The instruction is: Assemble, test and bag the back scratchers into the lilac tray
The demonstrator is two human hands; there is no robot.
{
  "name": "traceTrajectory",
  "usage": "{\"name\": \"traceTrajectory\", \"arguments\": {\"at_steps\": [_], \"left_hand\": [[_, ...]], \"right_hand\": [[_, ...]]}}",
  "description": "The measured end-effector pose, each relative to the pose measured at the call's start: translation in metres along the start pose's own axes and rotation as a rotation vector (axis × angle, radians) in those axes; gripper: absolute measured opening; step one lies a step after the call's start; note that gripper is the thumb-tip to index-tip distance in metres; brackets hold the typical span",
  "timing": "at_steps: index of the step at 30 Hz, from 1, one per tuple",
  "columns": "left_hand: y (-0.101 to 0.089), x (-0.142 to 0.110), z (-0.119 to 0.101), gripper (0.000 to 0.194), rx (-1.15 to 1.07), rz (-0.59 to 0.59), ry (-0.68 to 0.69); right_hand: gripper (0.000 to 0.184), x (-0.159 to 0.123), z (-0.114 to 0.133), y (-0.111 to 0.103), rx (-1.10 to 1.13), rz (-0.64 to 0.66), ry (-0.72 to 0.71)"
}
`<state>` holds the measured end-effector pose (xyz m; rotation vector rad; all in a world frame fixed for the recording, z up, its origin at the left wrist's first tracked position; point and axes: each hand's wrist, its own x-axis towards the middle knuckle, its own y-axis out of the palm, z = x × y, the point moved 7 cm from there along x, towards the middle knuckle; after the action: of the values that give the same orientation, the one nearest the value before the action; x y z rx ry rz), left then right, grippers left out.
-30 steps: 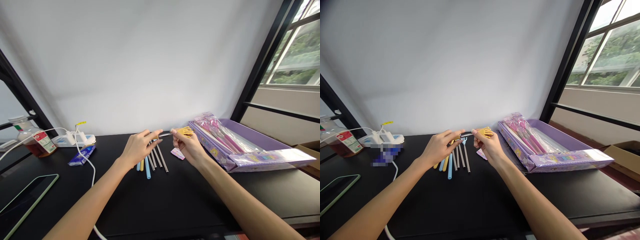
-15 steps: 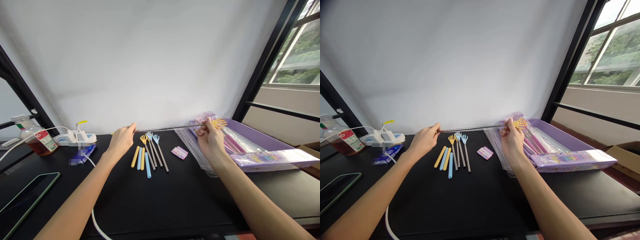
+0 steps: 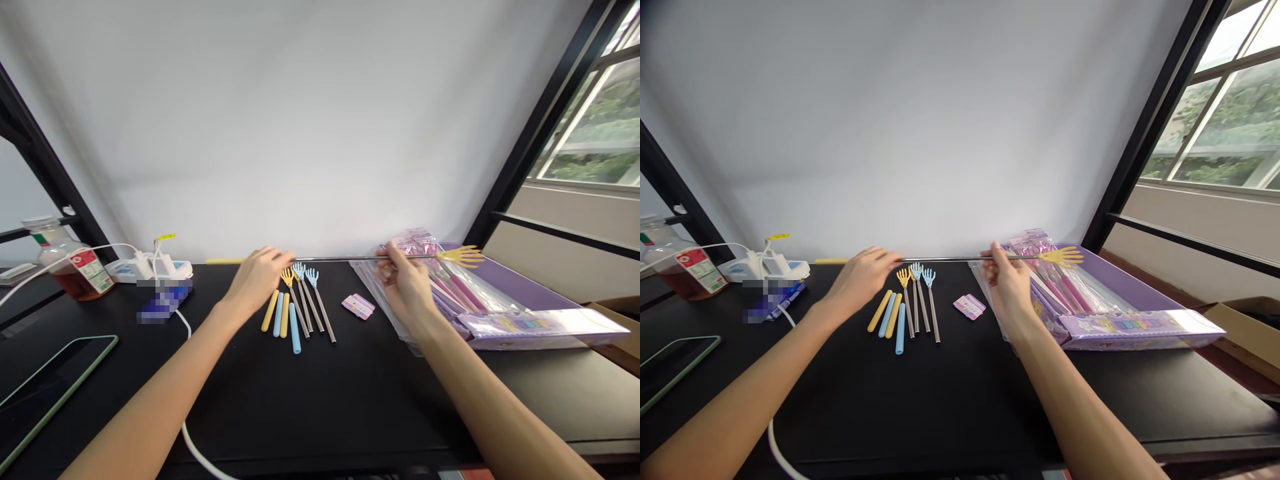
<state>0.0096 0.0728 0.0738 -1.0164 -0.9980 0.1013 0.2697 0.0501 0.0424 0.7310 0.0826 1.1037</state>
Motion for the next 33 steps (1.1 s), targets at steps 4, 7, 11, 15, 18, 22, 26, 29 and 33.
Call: {"name": "traceTrajectory", "arguments": {"at_steps": [4, 7, 11, 15, 18, 22, 26, 29, 33], "left_hand": [[0.002, -0.002, 0.021, 0.022, 0.038, 0.032, -0.109], [-0.005, 0.003, 0.006, 0.023, 0.071, -0.047, -0.061], [-0.011, 0.008, -0.032, 0.036, 0.104, -0.131, 0.104], [-0.011, 0.007, -0.05, 0.055, 0.161, -0.13, 0.192], [-0.013, 0.006, -0.045, 0.051, 0.128, -0.11, 0.155], [-0.01, 0.007, -0.03, 0.029, 0.08, -0.03, 0.053], [-0.007, 0.004, -0.005, 0.02, 0.07, 0.045, -0.027], [-0.01, -0.001, 0.018, 0.016, 0.055, 0.072, -0.098], [-0.017, 0.001, 0.016, 0.02, 0.115, 0.014, -0.084]], "right_hand": [[0.041, 0.009, 0.014, -0.018, 0.068, -0.128, -0.097], [0.038, 0.005, 0.009, -0.01, 0.123, -0.067, -0.058], [0.029, -0.01, 0.0, 0.012, 0.135, 0.108, 0.023], [0.023, -0.012, 0.001, 0.016, 0.142, 0.15, 0.079], [0.026, -0.003, 0.008, -0.001, 0.129, 0.006, 0.05], [0.035, 0.006, 0.019, -0.017, 0.057, -0.151, -0.077], [0.034, 0.015, 0.026, -0.033, 0.055, -0.22, -0.122], [0.035, 0.027, 0.033, -0.058, 0.052, -0.298, -0.12], [0.036, 0.032, 0.035, -0.065, 0.089, -0.252, -0.094]]}}
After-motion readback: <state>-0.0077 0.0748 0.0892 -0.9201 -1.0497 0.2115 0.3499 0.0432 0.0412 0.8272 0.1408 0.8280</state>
